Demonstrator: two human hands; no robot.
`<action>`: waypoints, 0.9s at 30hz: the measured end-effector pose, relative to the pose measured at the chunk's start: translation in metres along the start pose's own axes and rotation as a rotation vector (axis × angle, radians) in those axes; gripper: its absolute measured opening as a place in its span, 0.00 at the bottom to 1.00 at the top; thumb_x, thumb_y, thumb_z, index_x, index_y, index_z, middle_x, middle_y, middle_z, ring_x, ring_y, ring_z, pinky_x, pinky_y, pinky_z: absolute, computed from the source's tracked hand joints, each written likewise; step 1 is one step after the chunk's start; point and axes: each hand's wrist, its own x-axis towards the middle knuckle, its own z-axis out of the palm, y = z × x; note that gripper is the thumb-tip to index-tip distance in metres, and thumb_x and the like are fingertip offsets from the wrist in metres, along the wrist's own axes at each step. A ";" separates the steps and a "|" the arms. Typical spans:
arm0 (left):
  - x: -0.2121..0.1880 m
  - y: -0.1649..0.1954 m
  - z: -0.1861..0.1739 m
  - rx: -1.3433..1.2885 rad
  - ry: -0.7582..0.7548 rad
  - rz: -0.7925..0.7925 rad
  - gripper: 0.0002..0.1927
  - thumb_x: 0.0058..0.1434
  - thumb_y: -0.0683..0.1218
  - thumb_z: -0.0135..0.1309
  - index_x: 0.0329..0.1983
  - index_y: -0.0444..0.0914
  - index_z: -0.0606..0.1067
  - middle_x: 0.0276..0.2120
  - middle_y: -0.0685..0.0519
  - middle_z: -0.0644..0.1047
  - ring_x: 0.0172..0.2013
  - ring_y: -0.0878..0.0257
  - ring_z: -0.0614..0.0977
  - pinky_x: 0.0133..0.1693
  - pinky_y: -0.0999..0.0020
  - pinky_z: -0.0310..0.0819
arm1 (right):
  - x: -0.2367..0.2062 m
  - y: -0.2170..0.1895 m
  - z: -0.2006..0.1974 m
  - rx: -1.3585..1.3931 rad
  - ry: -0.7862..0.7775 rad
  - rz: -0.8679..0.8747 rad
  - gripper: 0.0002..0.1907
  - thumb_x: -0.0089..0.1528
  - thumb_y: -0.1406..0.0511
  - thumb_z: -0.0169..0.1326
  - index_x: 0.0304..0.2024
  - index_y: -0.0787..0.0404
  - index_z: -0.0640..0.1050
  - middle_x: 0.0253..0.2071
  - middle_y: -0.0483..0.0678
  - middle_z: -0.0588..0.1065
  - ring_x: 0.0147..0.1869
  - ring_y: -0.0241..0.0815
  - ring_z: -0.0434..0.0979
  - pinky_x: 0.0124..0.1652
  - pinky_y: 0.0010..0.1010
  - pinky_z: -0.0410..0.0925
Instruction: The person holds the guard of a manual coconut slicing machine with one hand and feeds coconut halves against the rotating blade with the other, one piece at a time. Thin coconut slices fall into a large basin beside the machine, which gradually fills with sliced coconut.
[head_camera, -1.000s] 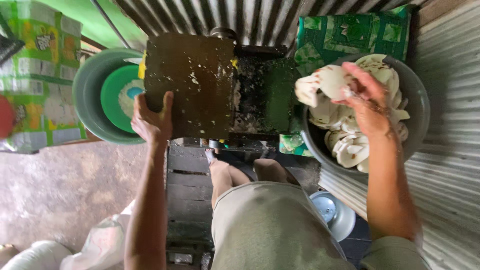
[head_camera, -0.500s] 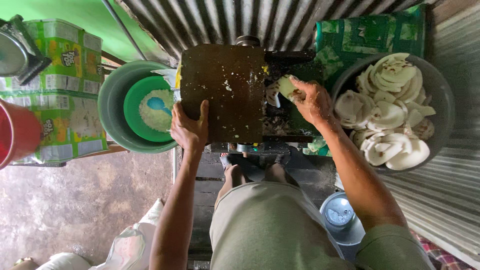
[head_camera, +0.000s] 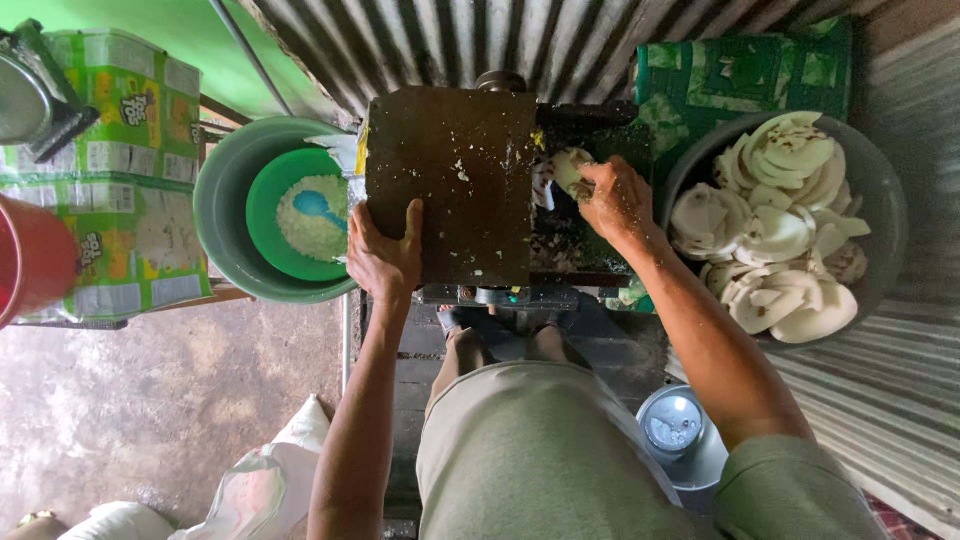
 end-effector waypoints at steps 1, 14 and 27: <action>0.000 0.001 0.001 -0.004 0.006 0.006 0.40 0.59 0.70 0.62 0.56 0.33 0.72 0.46 0.39 0.78 0.45 0.39 0.82 0.45 0.47 0.75 | 0.000 -0.001 0.000 -0.006 0.009 0.000 0.18 0.55 0.68 0.64 0.49 0.57 0.84 0.45 0.62 0.77 0.50 0.64 0.78 0.48 0.51 0.72; 0.001 0.004 0.002 0.011 -0.043 -0.044 0.41 0.58 0.72 0.61 0.55 0.34 0.72 0.46 0.40 0.78 0.45 0.40 0.82 0.43 0.47 0.75 | 0.013 -0.026 -0.030 0.036 -0.121 -0.018 0.07 0.50 0.72 0.57 0.32 0.65 0.79 0.32 0.65 0.76 0.41 0.69 0.78 0.40 0.55 0.72; 0.002 0.003 0.001 -0.013 -0.016 -0.012 0.40 0.59 0.71 0.61 0.55 0.33 0.72 0.46 0.40 0.78 0.46 0.40 0.81 0.45 0.47 0.75 | 0.022 -0.023 -0.013 -0.055 -0.157 -0.010 0.09 0.51 0.71 0.58 0.34 0.65 0.82 0.34 0.64 0.78 0.41 0.67 0.80 0.42 0.53 0.74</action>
